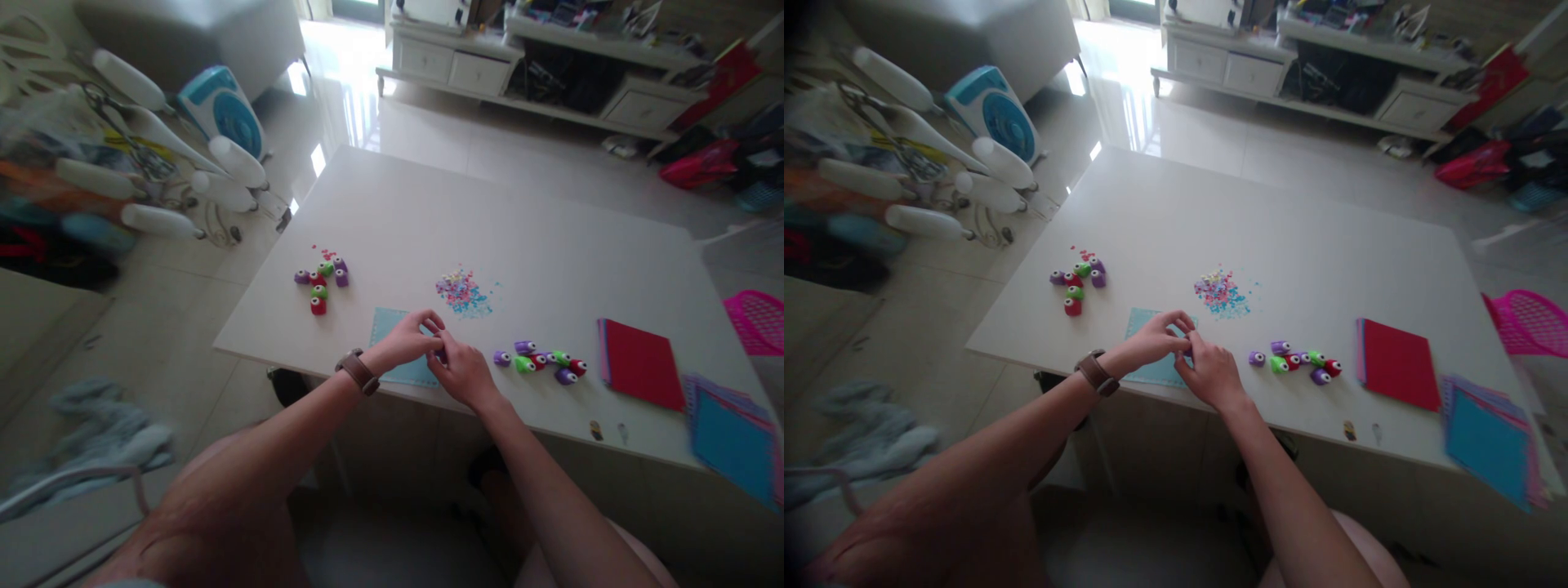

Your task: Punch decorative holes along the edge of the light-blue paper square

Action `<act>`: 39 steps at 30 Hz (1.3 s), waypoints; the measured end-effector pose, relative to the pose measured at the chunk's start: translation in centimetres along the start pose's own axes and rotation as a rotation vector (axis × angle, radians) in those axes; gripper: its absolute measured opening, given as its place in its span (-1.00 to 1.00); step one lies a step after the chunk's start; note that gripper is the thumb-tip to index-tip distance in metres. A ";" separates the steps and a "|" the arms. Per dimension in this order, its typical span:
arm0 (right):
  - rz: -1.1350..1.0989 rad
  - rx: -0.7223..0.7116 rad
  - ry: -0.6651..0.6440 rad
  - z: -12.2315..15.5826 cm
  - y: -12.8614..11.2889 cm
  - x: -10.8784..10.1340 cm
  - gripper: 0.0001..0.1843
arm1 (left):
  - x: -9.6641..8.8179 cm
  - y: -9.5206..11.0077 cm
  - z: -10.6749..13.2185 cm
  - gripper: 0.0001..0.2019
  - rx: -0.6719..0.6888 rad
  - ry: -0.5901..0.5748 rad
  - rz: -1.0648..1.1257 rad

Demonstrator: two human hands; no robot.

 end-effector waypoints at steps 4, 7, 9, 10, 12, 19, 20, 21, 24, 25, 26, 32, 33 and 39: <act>0.020 0.001 0.001 0.0 0.1 0.0 -0.56 | 0.0 -0.1 0.0 -0.75 -0.003 0.003 -0.006; 0.044 0.000 0.005 -0.1 0.1 0.0 -0.55 | 0.0 0.0 0.0 -0.75 -0.005 -0.002 -0.012; 0.054 0.003 0.015 -0.1 0.2 -0.1 -0.56 | -0.1 0.0 0.1 -0.76 -0.006 -0.009 -0.008; 0.052 0.005 0.016 -0.1 0.2 -0.1 -0.57 | -0.1 0.0 0.1 -0.76 -0.007 -0.008 -0.005; 0.041 0.009 0.007 -0.1 0.1 -0.1 -0.57 | -0.1 0.0 0.1 -0.76 -0.008 0.000 -0.005; 0.056 0.026 0.010 -0.1 0.0 -0.1 -0.60 | 0.0 -0.1 0.0 -0.79 -0.002 -0.010 0.013; 0.043 0.026 0.021 -0.1 0.0 -0.1 -0.62 | 0.0 0.0 0.0 -0.80 0.003 -0.003 0.016; 0.028 0.026 0.029 -0.1 0.1 -0.1 -0.62 | 0.0 0.0 0.0 -0.81 0.010 0.007 0.017; -0.017 0.033 0.054 -0.2 0.5 -0.3 -0.64 | 0.0 -0.1 -0.2 -0.84 0.018 0.019 0.033; -0.029 0.044 0.075 -0.2 0.7 -0.3 -0.62 | -0.1 -0.2 -0.3 -0.85 0.016 0.012 0.039; -0.045 0.060 0.102 -0.2 0.9 -0.4 -0.60 | -0.1 -0.4 -0.5 -0.85 0.018 0.004 0.036; -0.182 0.140 0.253 -0.5 2.8 -0.8 -0.67 | -0.8 -0.9 -0.7 -0.93 0.175 0.047 -0.385; -0.197 0.125 0.269 -0.6 3.0 -0.8 -0.71 | -1.0 -1.0 -0.5 -0.95 0.208 0.033 -0.496; -0.330 -0.020 0.281 -1.0 4.1 -1.0 -0.77 | -0.7 -2.4 1.2 -0.75 0.304 -0.216 -1.011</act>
Point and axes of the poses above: each hand's wrist, its own z-axis away from the middle knuckle, its own x-axis out of the palm, y = z × x, the point moved 2 cm from there along -z, towards the middle knuckle, and after that the axes turned 7 degrees about -z, right-handed, at the moved point
